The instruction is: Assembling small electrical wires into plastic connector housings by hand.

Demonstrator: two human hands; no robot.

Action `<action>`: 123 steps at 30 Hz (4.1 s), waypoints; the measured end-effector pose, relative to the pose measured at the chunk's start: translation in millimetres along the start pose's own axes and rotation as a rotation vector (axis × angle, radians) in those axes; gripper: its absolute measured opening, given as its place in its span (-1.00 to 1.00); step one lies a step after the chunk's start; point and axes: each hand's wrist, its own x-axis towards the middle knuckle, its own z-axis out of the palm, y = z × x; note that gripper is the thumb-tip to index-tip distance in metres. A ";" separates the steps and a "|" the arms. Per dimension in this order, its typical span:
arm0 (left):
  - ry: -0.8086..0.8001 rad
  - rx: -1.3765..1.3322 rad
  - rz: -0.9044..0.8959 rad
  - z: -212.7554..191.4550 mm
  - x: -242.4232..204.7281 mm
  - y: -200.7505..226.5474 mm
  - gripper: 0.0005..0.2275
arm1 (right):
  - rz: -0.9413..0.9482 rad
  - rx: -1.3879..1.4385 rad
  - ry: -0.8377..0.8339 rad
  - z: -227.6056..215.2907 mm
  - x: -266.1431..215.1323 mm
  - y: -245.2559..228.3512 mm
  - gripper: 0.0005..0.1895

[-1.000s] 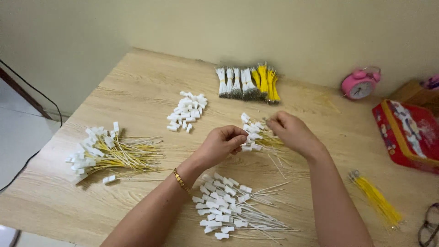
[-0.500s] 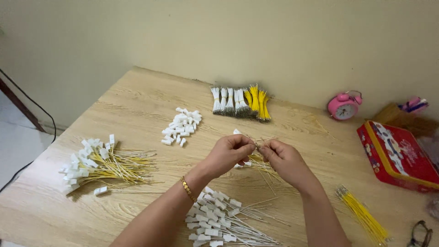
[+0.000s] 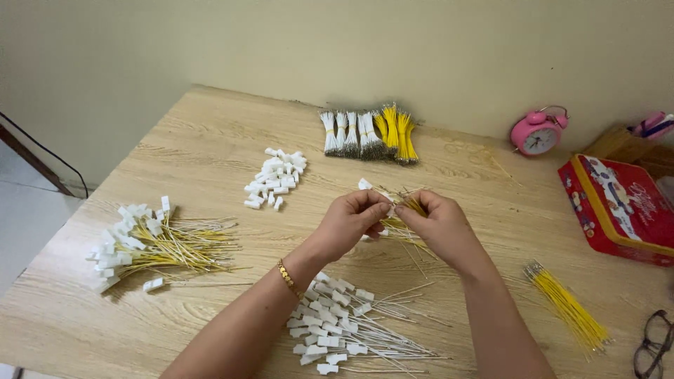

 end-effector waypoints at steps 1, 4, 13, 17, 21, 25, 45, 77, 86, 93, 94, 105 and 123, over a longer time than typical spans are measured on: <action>0.001 0.000 0.000 -0.8 0.5 0.8 -0.84 | 0.000 0.000 -0.001 -0.5 -0.1 -1.1 -0.93; 0.006 -0.106 -0.038 -3.1 0.9 3.2 -0.79 | -0.017 -0.039 0.063 -1.6 -0.8 -4.7 -0.91; 0.003 -0.352 -0.185 -5.3 -1.4 7.7 -0.76 | -0.074 -0.105 0.094 3.3 -2.0 -10.6 -0.92; -0.064 -0.419 -0.195 -8.9 0.8 4.1 -0.78 | -0.135 -0.112 0.126 3.6 -5.9 -16.5 -0.92; -0.064 -0.419 -0.206 -10.0 2.0 1.0 -0.77 | -0.248 -0.258 0.129 2.2 -3.3 -7.0 -0.88; -0.069 -0.429 -0.226 -11.1 2.1 -0.6 -0.76 | -0.244 -0.317 0.129 0.4 -2.3 -8.0 -0.89; -0.011 -0.408 -0.221 -11.3 3.9 -0.6 -0.79 | -0.177 -0.409 0.088 1.7 -1.8 -3.2 -0.88; 0.074 0.167 -0.051 -2.0 -2.0 9.6 -0.88 | -0.340 -0.329 0.212 -30.2 -5.9 -9.0 -0.79; -0.362 1.271 0.109 27.7 -42.8 63.7 -0.68 | -0.342 -0.161 0.307 -45.7 -19.9 -34.6 -0.87; -0.634 1.525 -0.185 25.5 -66.7 58.3 -0.85 | -0.315 -0.123 0.221 -31.9 -14.2 -27.4 -0.98; -0.635 1.530 -0.176 22.1 -65.7 53.5 -0.85 | -0.321 -0.125 0.228 -31.3 -13.5 -23.2 -0.98; -0.341 0.551 -0.085 -3.8 -37.9 82.0 -0.83 | -0.235 -0.016 0.162 -15.0 -16.9 -45.4 -0.80; -0.135 -0.295 -0.098 -20.0 7.4 32.5 -0.77 | -0.217 -0.146 0.230 -0.8 -14.8 -30.6 -0.93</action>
